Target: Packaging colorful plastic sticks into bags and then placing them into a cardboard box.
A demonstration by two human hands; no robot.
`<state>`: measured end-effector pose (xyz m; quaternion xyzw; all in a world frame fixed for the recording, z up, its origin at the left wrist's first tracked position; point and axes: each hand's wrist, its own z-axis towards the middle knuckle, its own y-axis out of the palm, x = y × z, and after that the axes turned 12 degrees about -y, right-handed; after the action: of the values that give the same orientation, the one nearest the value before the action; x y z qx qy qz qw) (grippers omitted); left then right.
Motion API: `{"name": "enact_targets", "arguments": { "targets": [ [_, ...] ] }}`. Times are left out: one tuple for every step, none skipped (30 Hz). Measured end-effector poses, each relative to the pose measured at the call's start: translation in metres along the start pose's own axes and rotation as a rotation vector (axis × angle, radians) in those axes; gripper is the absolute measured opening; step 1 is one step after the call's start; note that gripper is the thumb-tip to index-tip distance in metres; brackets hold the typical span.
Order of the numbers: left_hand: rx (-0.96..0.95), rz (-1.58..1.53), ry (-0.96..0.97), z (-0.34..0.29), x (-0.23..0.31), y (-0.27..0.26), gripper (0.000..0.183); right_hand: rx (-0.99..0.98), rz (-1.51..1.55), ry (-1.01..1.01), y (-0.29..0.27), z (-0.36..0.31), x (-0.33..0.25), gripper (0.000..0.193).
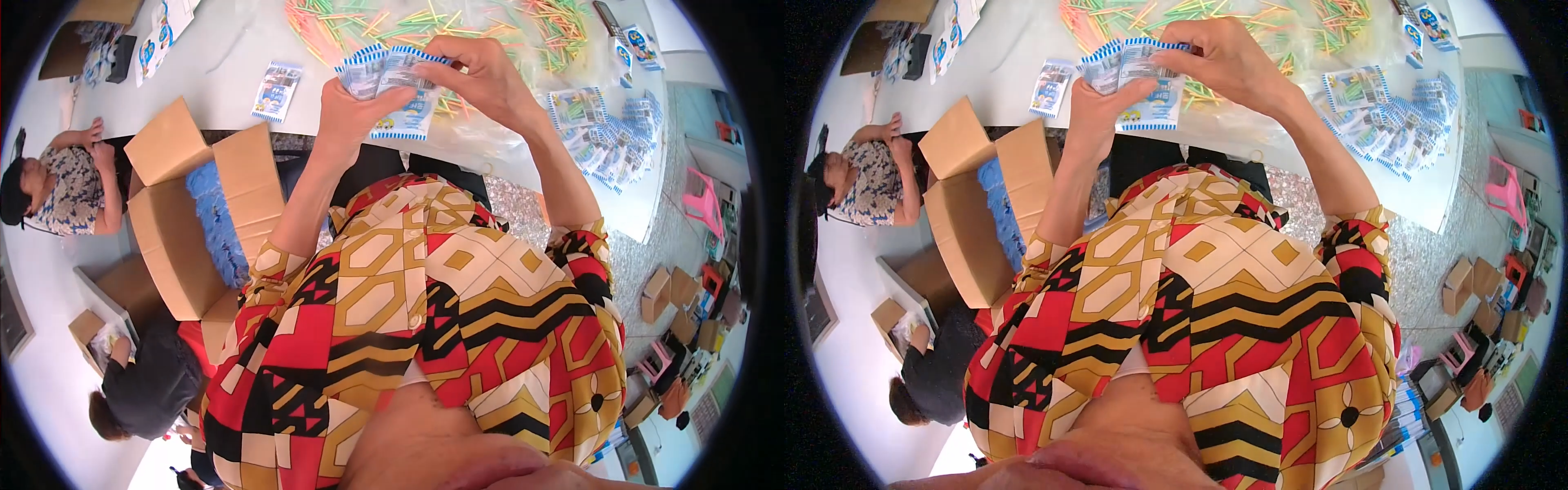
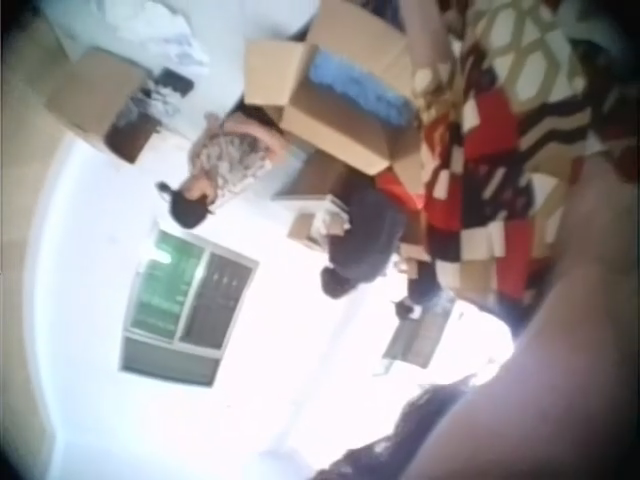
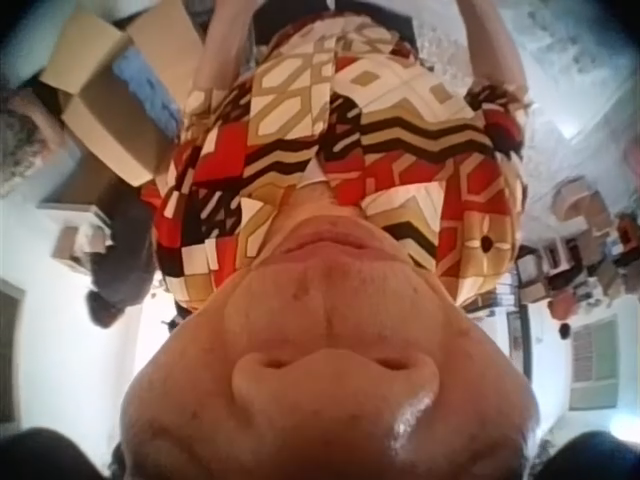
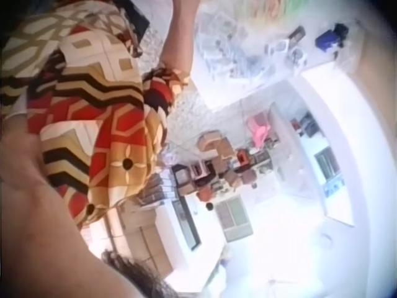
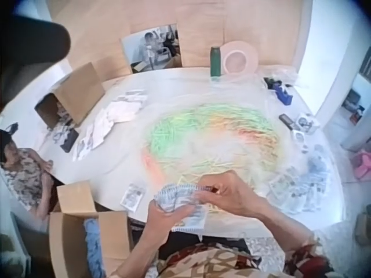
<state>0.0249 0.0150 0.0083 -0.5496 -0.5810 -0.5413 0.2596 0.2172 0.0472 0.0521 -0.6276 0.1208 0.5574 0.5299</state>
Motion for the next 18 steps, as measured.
{"name": "enact_targets", "arguments": {
  "targets": [
    [-0.019,-0.021,-0.024,0.000,0.001,0.001,0.026,0.006,-0.003,0.004,0.000,0.000,-0.001,0.012],
    [-0.034,-0.041,-0.046,-0.002,0.002,0.001,0.025,0.013,-0.030,-0.011,0.001,0.000,-0.002,0.012],
    [-0.037,-0.039,-0.047,-0.003,0.002,0.000,0.025,0.020,-0.056,-0.027,0.001,0.000,-0.004,0.013],
    [-0.052,-0.046,-0.091,-0.004,0.002,-0.002,0.025,0.024,-0.056,-0.025,0.001,0.001,-0.009,0.013],
    [-0.067,-0.053,-0.134,-0.005,0.001,-0.003,0.025,0.021,-0.080,-0.064,0.000,0.002,-0.016,0.014],
    [-0.069,-0.052,-0.136,-0.005,-0.001,-0.003,0.025,0.019,-0.103,-0.103,0.001,0.003,-0.019,0.015],
    [-0.074,-0.053,-0.120,-0.005,-0.003,-0.003,0.024,0.021,-0.103,-0.100,0.002,0.003,-0.019,0.015],
    [-0.078,-0.053,-0.103,-0.005,-0.003,-0.003,0.023,0.018,-0.101,-0.126,0.003,0.003,-0.019,0.016],
    [-0.080,-0.051,-0.105,-0.005,-0.003,-0.003,0.023,0.015,-0.099,-0.150,0.004,0.003,-0.018,0.017],
    [-0.069,-0.019,-0.080,-0.005,-0.003,-0.003,0.022,0.017,-0.097,-0.147,0.005,0.002,-0.018,0.017],
    [-0.055,0.012,-0.053,-0.004,-0.003,-0.004,0.022,0.038,-0.095,-0.162,0.006,0.003,-0.017,0.017],
    [-0.056,0.012,-0.054,-0.003,-0.004,-0.004,0.022,0.058,-0.091,-0.174,0.007,0.004,-0.016,0.018],
    [-0.013,0.035,-0.019,-0.001,-0.006,-0.004,0.021,0.058,-0.090,-0.171,0.007,0.004,-0.016,0.018],
    [0.035,0.060,0.025,-0.001,-0.005,-0.003,0.020,0.104,-0.059,-0.183,0.007,0.005,-0.019,0.019],
    [0.038,0.061,0.030,-0.002,-0.004,-0.002,0.020,0.151,-0.028,-0.193,0.006,0.006,-0.022,0.020],
    [0.067,0.015,0.043,-0.004,-0.002,0.001,0.020,0.150,-0.027,-0.199,0.003,0.007,-0.025,0.020],
    [0.096,-0.035,0.051,-0.004,-0.001,0.002,0.020,0.174,-0.079,-0.273,-0.002,0.008,-0.028,0.028],
    [0.099,-0.036,0.051,-0.003,0.000,0.002,0.020,0.199,-0.130,-0.348,-0.006,0.010,-0.031,0.036]
  ]
}}
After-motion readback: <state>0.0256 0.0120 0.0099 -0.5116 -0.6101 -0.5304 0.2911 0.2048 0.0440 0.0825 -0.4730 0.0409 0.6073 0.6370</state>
